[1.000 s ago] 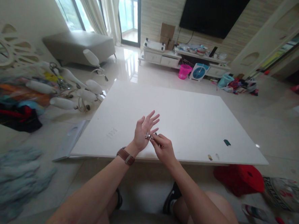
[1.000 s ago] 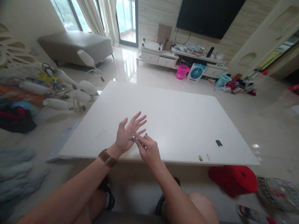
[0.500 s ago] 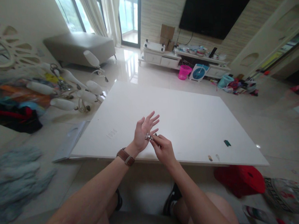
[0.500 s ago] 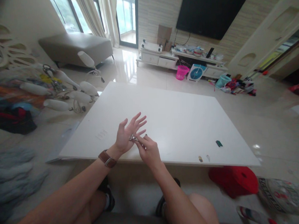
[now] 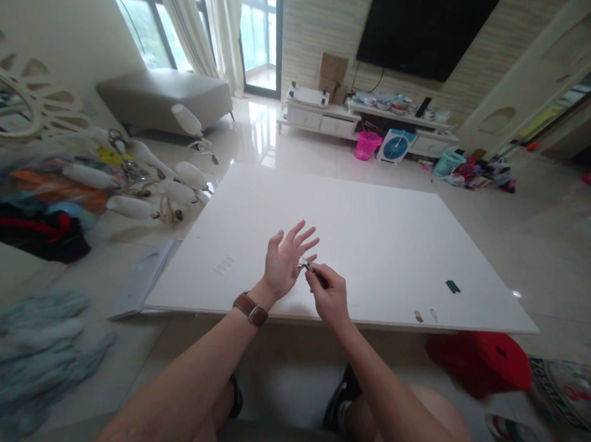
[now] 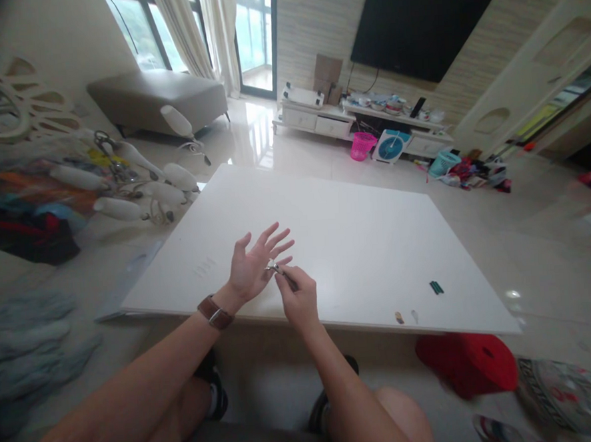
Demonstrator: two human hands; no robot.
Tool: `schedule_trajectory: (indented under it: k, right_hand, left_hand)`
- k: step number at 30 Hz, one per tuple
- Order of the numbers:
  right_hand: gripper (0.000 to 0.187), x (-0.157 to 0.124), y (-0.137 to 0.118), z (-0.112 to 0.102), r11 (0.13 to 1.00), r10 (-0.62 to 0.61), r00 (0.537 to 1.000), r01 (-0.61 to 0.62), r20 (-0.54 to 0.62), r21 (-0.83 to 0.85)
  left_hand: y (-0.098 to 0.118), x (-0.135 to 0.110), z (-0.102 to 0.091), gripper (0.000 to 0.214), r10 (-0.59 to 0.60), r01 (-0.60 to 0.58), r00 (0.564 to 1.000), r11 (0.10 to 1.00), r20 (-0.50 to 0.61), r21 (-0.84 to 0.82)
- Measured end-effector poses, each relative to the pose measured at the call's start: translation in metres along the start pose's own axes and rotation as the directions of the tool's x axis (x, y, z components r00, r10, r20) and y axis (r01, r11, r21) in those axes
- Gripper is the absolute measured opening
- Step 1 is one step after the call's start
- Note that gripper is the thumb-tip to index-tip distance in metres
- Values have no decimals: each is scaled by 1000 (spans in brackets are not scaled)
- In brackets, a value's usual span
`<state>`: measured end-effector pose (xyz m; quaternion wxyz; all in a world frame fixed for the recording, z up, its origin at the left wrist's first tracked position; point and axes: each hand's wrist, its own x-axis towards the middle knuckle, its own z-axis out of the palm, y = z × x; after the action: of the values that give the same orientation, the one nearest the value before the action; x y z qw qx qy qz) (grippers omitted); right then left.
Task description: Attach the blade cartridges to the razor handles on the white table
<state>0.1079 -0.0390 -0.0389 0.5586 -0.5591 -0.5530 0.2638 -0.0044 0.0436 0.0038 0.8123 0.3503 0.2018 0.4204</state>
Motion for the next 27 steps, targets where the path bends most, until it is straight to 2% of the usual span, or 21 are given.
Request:
schedule_trajectory:
  k: [4,7,10,12,16,20,27]
  right_hand:
    - [19,2,3,-1,988,82,992,-69,-92,136]
    - [22,6,3,-4,955,177,973,-133,-149,266]
    - [25,9,1,-7,913,253,952,-175,-173,369]
    - [25,10,2,-7,883,291,942,-197,-167,427]
    - [24,9,5,-5,809,363,927,-261,-99,527]
    - [26,8,8,-3,751,371,928,-278,-35,599]
    - [32,8,11,-2,758,332,943,-252,-23,601]
  left_hand:
    - [-3,1,0,47,15,-14,999,999,-38,31]
    - [-8,2,0,27,56,-40,996,981,-76,191]
    - [-10,3,1,22,145,-109,987,916,-67,386]
    - [-11,3,1,22,187,-141,981,880,-57,453]
    - [-12,2,3,25,113,-92,993,909,-28,406]
    - [-14,1,4,27,34,-39,999,924,19,380]
    - [-17,1,3,25,5,-23,999,926,49,377]
